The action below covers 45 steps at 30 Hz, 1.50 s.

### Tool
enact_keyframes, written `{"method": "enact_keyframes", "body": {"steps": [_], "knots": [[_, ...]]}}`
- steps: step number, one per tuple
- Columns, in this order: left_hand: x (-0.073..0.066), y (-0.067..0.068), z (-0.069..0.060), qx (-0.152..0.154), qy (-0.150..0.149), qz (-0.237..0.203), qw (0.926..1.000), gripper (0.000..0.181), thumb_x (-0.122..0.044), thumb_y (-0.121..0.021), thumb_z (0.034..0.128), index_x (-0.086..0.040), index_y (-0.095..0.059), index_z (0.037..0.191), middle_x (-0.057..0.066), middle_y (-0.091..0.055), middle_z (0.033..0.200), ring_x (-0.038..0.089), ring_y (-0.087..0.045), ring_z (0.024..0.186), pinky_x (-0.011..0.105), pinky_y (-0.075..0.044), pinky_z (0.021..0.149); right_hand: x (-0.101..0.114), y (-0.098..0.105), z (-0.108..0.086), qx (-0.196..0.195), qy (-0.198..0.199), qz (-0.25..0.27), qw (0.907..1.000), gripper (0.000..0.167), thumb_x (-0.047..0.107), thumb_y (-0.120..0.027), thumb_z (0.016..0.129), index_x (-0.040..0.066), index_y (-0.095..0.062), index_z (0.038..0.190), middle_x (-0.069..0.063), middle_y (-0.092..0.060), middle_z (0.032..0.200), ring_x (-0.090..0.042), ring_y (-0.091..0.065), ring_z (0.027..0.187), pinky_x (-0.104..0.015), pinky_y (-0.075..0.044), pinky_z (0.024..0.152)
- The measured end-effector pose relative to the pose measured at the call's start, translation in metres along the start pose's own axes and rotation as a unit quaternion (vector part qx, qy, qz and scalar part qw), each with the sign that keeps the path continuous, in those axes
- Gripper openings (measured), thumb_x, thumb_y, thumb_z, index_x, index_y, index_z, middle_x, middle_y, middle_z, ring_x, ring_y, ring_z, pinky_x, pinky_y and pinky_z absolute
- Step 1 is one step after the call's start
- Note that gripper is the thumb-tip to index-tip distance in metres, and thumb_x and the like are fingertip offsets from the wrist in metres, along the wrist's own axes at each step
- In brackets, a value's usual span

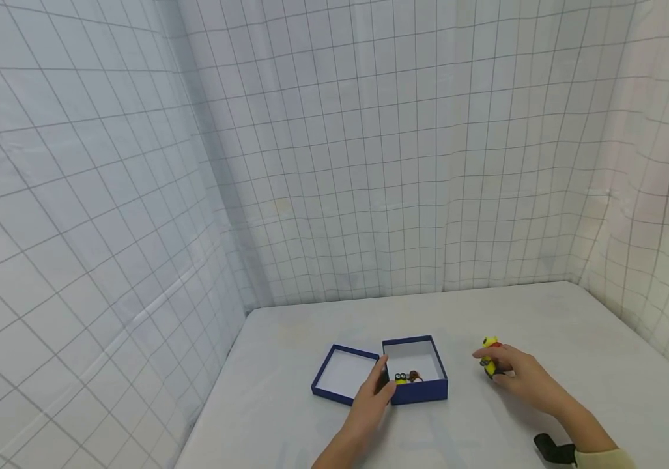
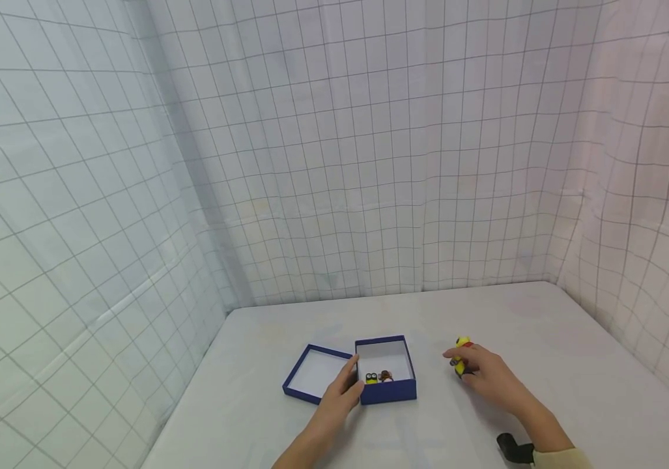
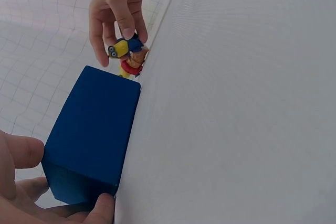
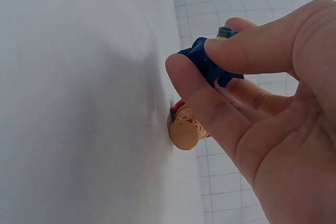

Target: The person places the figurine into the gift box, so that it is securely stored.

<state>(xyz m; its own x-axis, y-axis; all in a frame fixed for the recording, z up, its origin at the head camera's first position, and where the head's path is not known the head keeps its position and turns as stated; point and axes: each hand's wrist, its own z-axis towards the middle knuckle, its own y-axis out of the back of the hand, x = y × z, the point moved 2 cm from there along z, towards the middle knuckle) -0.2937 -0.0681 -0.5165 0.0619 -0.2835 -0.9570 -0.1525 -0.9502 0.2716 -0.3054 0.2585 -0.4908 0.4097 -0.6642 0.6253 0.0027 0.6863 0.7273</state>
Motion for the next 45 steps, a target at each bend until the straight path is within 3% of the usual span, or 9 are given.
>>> {"method": "enact_keyframes", "body": {"steps": [8, 13, 19, 26, 41, 45], "knots": [[0.001, 0.000, 0.002, -0.004, 0.005, -0.003, 1.0000, 0.056, -0.035, -0.057, 0.1030, -0.043, -0.037, 0.154, 0.022, -0.028, 0.161, 0.050, -0.025, 0.145, 0.065, -0.033, 0.110, -0.001, -0.005, 0.005, 0.004, -0.027, 0.055, 0.9981, 0.042, -0.006, -0.071, 0.085, 0.014, -0.068, 0.122, -0.007, -0.065, 0.125, -0.032, -0.064, 0.115, -0.040, -0.056, 0.090], [0.001, 0.000, 0.001, -0.002, -0.002, -0.003, 1.0000, 0.056, -0.033, -0.056, 0.1034, -0.042, -0.037, 0.155, 0.021, -0.028, 0.161, 0.049, -0.025, 0.145, 0.064, -0.033, 0.111, -0.002, -0.006, 0.006, 0.014, -0.058, 0.131, 0.9897, 0.041, -0.001, -0.071, 0.087, 0.009, -0.066, 0.126, -0.014, -0.061, 0.132, -0.040, -0.057, 0.125, -0.044, -0.054, 0.095], [0.000, 0.000, 0.000, -0.002, -0.002, -0.001, 1.0000, 0.056, -0.034, -0.056, 0.1036, -0.042, -0.036, 0.155, 0.021, -0.028, 0.161, 0.049, -0.024, 0.145, 0.065, -0.030, 0.111, 0.001, -0.005, 0.005, 0.011, -0.055, 0.195, 0.9791, 0.047, 0.002, -0.077, 0.085, 0.003, -0.062, 0.129, -0.022, -0.058, 0.134, -0.041, -0.058, 0.120, -0.034, -0.057, 0.088], [0.001, 0.000, 0.001, -0.001, -0.002, 0.002, 1.0000, 0.056, -0.032, -0.055, 0.1044, -0.038, -0.035, 0.157, 0.021, -0.027, 0.162, 0.050, -0.024, 0.146, 0.067, -0.028, 0.112, 0.002, -0.010, 0.007, -0.005, -0.060, 0.193, 0.9793, 0.049, 0.002, -0.081, 0.081, 0.003, -0.062, 0.126, -0.020, -0.063, 0.125, -0.034, -0.062, 0.114, -0.034, -0.057, 0.089], [0.000, 0.000, 0.002, -0.005, 0.003, 0.002, 1.0000, 0.056, -0.032, -0.055, 0.1042, -0.040, -0.036, 0.156, 0.021, -0.027, 0.161, 0.050, -0.024, 0.145, 0.066, -0.030, 0.111, 0.010, -0.015, 0.011, -0.013, -0.072, 0.195, 0.9781, 0.046, 0.001, -0.080, 0.082, 0.004, -0.063, 0.124, -0.015, -0.064, 0.123, -0.030, -0.065, 0.107, -0.028, -0.058, 0.084], [0.000, 0.000, 0.001, -0.001, 0.002, -0.004, 1.0000, 0.056, -0.031, -0.056, 0.1041, -0.039, -0.036, 0.156, 0.022, -0.027, 0.161, 0.050, -0.024, 0.145, 0.065, -0.031, 0.111, 0.012, -0.017, 0.010, -0.008, -0.059, 0.212, 0.9754, 0.045, -0.001, -0.079, 0.082, 0.001, -0.062, 0.124, -0.021, -0.062, 0.123, -0.033, -0.065, 0.105, -0.030, -0.059, 0.080]]}}
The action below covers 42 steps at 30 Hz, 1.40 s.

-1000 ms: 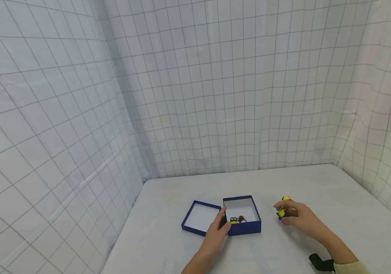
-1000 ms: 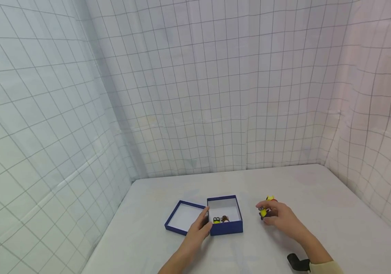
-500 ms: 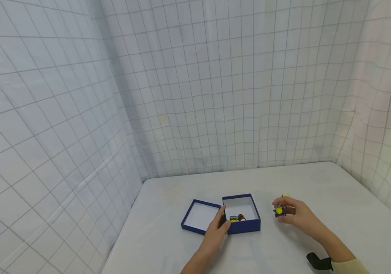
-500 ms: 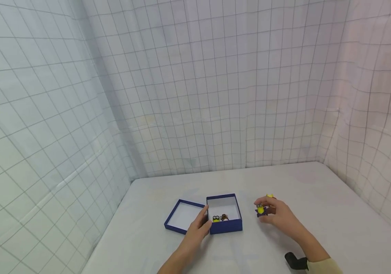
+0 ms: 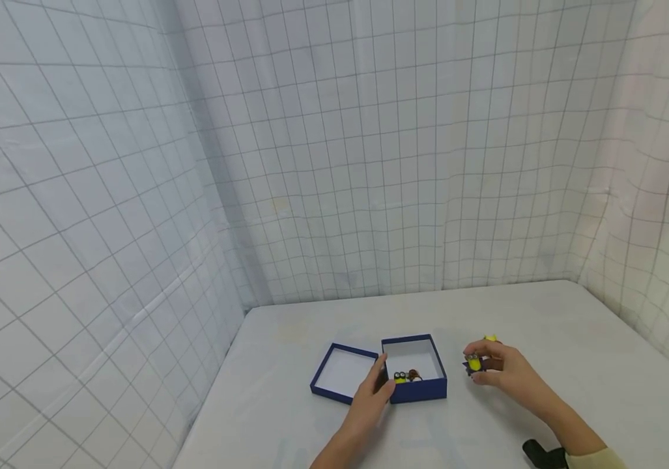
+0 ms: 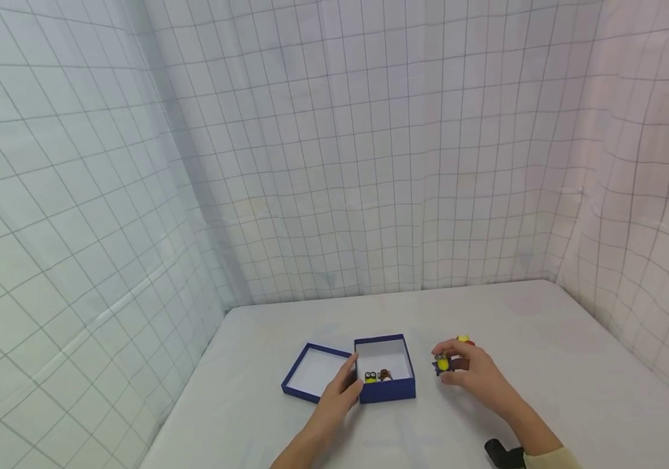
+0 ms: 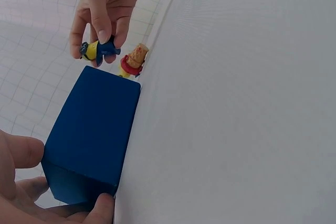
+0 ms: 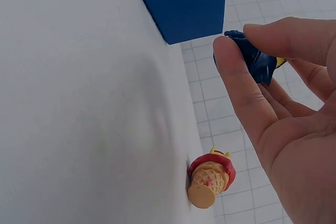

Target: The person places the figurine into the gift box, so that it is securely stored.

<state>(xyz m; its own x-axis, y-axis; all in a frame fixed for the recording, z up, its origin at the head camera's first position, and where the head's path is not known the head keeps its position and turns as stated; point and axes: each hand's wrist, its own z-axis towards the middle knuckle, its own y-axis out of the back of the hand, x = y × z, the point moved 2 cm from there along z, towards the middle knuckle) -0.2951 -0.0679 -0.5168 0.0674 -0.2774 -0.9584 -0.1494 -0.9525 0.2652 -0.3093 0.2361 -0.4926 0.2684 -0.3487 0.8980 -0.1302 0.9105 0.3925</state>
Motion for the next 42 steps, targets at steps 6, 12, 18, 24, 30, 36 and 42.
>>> {"method": "enact_keyframes", "body": {"steps": [6, 12, 18, 24, 30, 36, 42], "knots": [[-0.001, -0.001, -0.001, -0.006, 0.004, 0.004, 1.0000, 0.056, -0.032, -0.056, 0.1037, -0.040, -0.037, 0.155, 0.023, -0.028, 0.161, 0.051, -0.025, 0.145, 0.067, -0.030, 0.110, 0.003, -0.003, 0.000, 0.009, 0.012, 0.008, 0.9999, 0.044, -0.001, -0.079, 0.082, 0.000, -0.062, 0.123, -0.022, -0.061, 0.120, -0.033, -0.066, 0.102, -0.031, -0.060, 0.076], [-0.001, -0.003, 0.000, -0.008, 0.009, 0.008, 0.9999, 0.057, -0.034, -0.058, 0.1027, -0.041, -0.037, 0.155, 0.022, -0.029, 0.161, 0.050, -0.025, 0.145, 0.068, -0.029, 0.110, 0.006, -0.004, 0.000, 0.009, 0.016, 0.003, 0.9998, 0.043, 0.001, -0.079, 0.083, 0.001, -0.062, 0.123, -0.024, -0.061, 0.122, -0.033, -0.066, 0.105, -0.029, -0.059, 0.079], [-0.001, -0.003, -0.001, -0.006, 0.003, 0.013, 0.9999, 0.057, -0.033, -0.057, 0.1030, -0.039, -0.036, 0.156, 0.022, -0.030, 0.160, 0.051, -0.025, 0.144, 0.069, -0.028, 0.110, 0.010, -0.006, 0.002, -0.006, 0.012, -0.007, 0.9999, 0.042, 0.002, -0.081, 0.081, 0.004, -0.065, 0.120, -0.017, -0.064, 0.122, -0.029, -0.066, 0.103, -0.027, -0.058, 0.081], [-0.001, 0.000, 0.001, 0.005, -0.027, 0.011, 0.9996, 0.056, -0.030, -0.055, 0.1046, -0.034, -0.036, 0.157, 0.020, -0.029, 0.161, 0.047, -0.024, 0.146, 0.066, -0.024, 0.114, 0.015, -0.009, 0.007, -0.011, 0.010, 0.007, 0.9999, 0.041, 0.004, -0.081, 0.082, 0.009, -0.065, 0.119, -0.019, -0.063, 0.123, -0.030, -0.066, 0.104, -0.029, -0.060, 0.078], [0.002, 0.000, 0.000, 0.006, -0.017, 0.006, 0.9998, 0.056, -0.028, -0.055, 0.1047, -0.035, -0.036, 0.157, 0.021, -0.029, 0.161, 0.048, -0.023, 0.146, 0.066, -0.025, 0.113, 0.022, -0.014, 0.010, 0.008, 0.018, 0.028, 0.9994, 0.031, 0.006, -0.075, 0.090, 0.008, -0.064, 0.119, -0.024, -0.061, 0.124, -0.031, -0.068, 0.103, -0.035, -0.062, 0.075], [0.003, 0.000, 0.001, 0.006, -0.015, 0.005, 0.9999, 0.056, -0.029, -0.055, 0.1044, -0.036, -0.037, 0.156, 0.020, -0.029, 0.161, 0.048, -0.023, 0.146, 0.067, -0.025, 0.113, 0.032, -0.017, 0.016, 0.004, 0.019, 0.038, 0.9991, 0.025, 0.005, -0.071, 0.093, 0.008, -0.065, 0.117, -0.026, -0.060, 0.123, -0.029, -0.070, 0.101, -0.037, -0.062, 0.073], [0.000, 0.000, 0.001, 0.006, -0.012, 0.004, 0.9999, 0.056, -0.029, -0.055, 0.1042, -0.036, -0.037, 0.156, 0.020, -0.029, 0.161, 0.048, -0.023, 0.146, 0.067, -0.026, 0.113, 0.038, -0.018, 0.021, 0.007, 0.025, 0.050, 0.9984, 0.023, 0.012, -0.071, 0.095, 0.007, -0.065, 0.117, -0.024, -0.061, 0.122, -0.031, -0.069, 0.104, -0.036, -0.062, 0.073]]}}
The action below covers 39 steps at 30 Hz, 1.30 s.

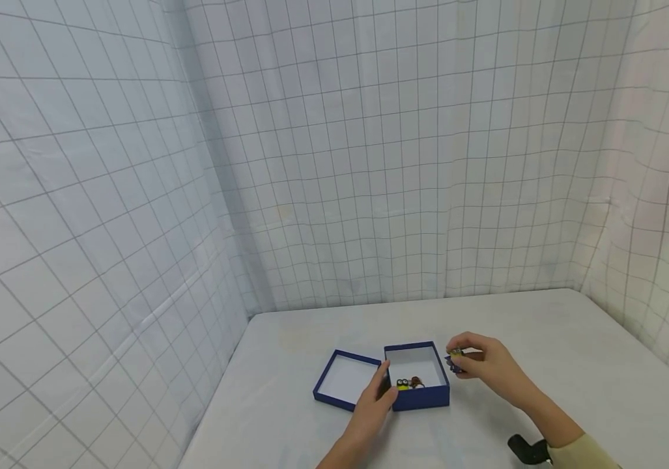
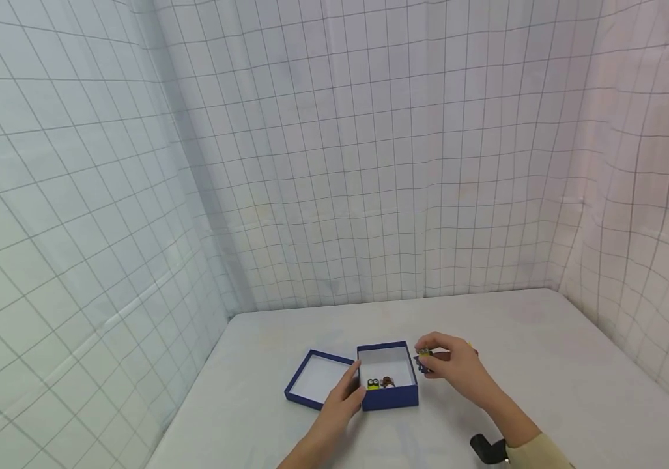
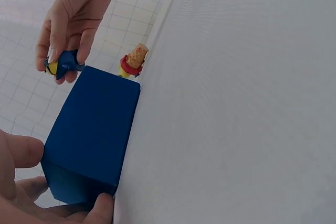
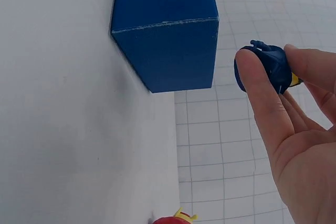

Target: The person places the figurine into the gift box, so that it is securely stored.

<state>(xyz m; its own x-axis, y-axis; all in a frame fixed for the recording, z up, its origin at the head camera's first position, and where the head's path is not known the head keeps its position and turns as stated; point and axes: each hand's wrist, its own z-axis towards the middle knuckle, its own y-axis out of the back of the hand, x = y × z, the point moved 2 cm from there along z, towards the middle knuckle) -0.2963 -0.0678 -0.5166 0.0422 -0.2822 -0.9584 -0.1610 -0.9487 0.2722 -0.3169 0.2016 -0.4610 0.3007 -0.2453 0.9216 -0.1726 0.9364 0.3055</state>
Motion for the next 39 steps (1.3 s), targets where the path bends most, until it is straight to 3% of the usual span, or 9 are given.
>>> {"method": "enact_keyframes", "body": {"steps": [7, 10, 18, 30, 39], "knots": [[0.000, -0.001, 0.000, -0.003, 0.007, 0.005, 1.0000, 0.056, -0.031, -0.056, 0.1037, -0.037, -0.037, 0.156, 0.019, -0.030, 0.161, 0.047, -0.024, 0.146, 0.068, -0.024, 0.113, 0.004, -0.006, 0.007, -0.008, -0.001, -0.029, 0.9995, 0.026, 0.022, -0.074, 0.093, 0.010, -0.068, 0.116, -0.013, -0.067, 0.117, -0.026, -0.070, 0.103, -0.033, -0.062, 0.073], [-0.001, -0.001, -0.001, -0.005, 0.010, 0.005, 0.9999, 0.056, -0.031, -0.056, 0.1037, -0.038, -0.037, 0.156, 0.018, -0.030, 0.162, 0.047, -0.023, 0.146, 0.068, -0.024, 0.113, 0.006, -0.008, 0.011, -0.011, 0.011, -0.041, 0.9990, 0.028, 0.023, -0.075, 0.092, 0.009, -0.068, 0.116, -0.012, -0.069, 0.116, -0.024, -0.070, 0.101, -0.032, -0.061, 0.074], [-0.002, -0.001, -0.003, -0.008, 0.010, 0.010, 0.9999, 0.056, -0.031, -0.056, 0.1038, -0.037, -0.037, 0.156, 0.019, -0.031, 0.161, 0.048, -0.025, 0.146, 0.069, -0.024, 0.112, 0.008, -0.016, 0.024, -0.029, 0.048, -0.080, 0.9952, 0.020, 0.023, -0.076, 0.092, 0.020, -0.071, 0.111, -0.001, -0.072, 0.108, -0.018, -0.072, 0.093, -0.029, -0.060, 0.076], [-0.001, -0.001, -0.003, -0.004, 0.014, 0.005, 0.9999, 0.055, -0.034, -0.056, 0.1037, -0.040, -0.037, 0.155, 0.018, -0.031, 0.161, 0.047, -0.024, 0.146, 0.069, -0.025, 0.112, 0.005, -0.028, 0.034, -0.028, 0.030, -0.100, 0.9942, 0.020, 0.027, -0.080, 0.088, 0.021, -0.074, 0.107, 0.006, -0.073, 0.096, -0.018, -0.069, 0.092, -0.028, -0.059, 0.075], [0.000, -0.001, -0.002, 0.000, 0.010, 0.002, 1.0000, 0.055, -0.034, -0.056, 0.1038, -0.040, -0.037, 0.155, 0.018, -0.029, 0.162, 0.047, -0.023, 0.147, 0.068, -0.024, 0.112, -0.002, -0.033, 0.037, -0.043, 0.022, -0.099, 0.9940, 0.022, 0.025, -0.082, 0.086, 0.020, -0.074, 0.106, 0.005, -0.072, 0.099, -0.019, -0.069, 0.092, -0.030, -0.060, 0.072]]}}
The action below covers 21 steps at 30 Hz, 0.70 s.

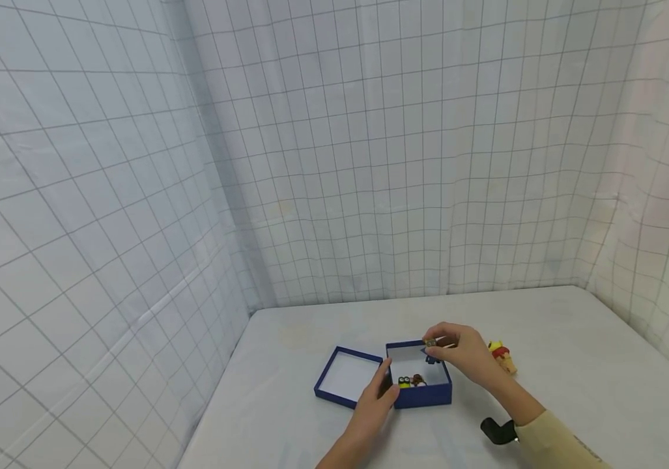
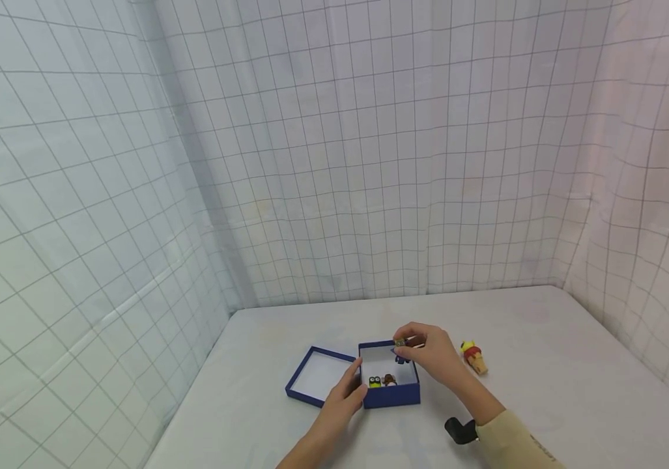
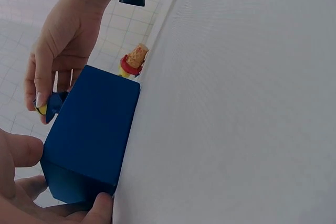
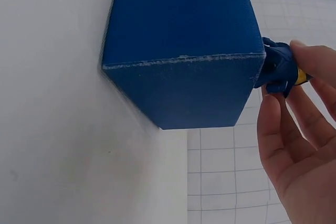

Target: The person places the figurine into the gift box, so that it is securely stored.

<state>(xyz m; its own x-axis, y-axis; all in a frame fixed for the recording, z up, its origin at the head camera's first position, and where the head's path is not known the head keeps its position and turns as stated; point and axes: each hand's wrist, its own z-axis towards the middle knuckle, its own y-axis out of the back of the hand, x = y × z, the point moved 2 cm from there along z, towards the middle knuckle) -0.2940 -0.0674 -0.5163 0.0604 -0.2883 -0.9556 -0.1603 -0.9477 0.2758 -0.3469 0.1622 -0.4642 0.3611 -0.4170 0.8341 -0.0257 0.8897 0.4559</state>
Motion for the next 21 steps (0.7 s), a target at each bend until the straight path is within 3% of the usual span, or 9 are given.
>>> {"method": "enact_keyframes", "body": {"steps": [13, 17, 21], "knots": [[-0.0004, -0.0018, 0.0002, -0.010, 0.017, 0.007, 0.9998, 0.056, -0.036, -0.058, 0.1021, -0.041, -0.038, 0.155, 0.018, -0.031, 0.161, 0.048, -0.025, 0.146, 0.071, -0.026, 0.110, -0.0043, -0.0069, -0.0003, 0.003, 0.000, -0.018, 0.9998, 0.023, 0.020, -0.083, 0.084, 0.020, -0.073, 0.105, 0.004, -0.072, 0.100, -0.015, -0.070, 0.087, -0.028, -0.060, 0.073], [-0.0013, -0.0013, -0.0001, -0.009, 0.011, 0.007, 0.9999, 0.056, -0.036, -0.058, 0.1024, -0.041, -0.038, 0.155, 0.017, -0.032, 0.161, 0.047, -0.025, 0.146, 0.070, -0.026, 0.110, -0.0073, -0.0084, 0.0003, -0.003, 0.007, -0.028, 0.9996, 0.034, 0.019, -0.084, 0.083, 0.024, -0.069, 0.113, 0.004, -0.072, 0.102, -0.013, -0.071, 0.088, -0.027, -0.060, 0.073], [-0.0020, -0.0009, -0.0006, -0.009, 0.008, 0.005, 0.9999, 0.056, -0.035, -0.058, 0.1023, -0.039, -0.038, 0.155, 0.017, -0.032, 0.161, 0.047, -0.025, 0.146, 0.070, -0.026, 0.110, -0.0091, -0.0100, 0.0008, -0.003, 0.011, -0.043, 0.9990, 0.041, 0.018, -0.084, 0.084, 0.022, -0.068, 0.122, 0.004, -0.072, 0.103, -0.012, -0.070, 0.088, -0.027, -0.060, 0.073]]}}
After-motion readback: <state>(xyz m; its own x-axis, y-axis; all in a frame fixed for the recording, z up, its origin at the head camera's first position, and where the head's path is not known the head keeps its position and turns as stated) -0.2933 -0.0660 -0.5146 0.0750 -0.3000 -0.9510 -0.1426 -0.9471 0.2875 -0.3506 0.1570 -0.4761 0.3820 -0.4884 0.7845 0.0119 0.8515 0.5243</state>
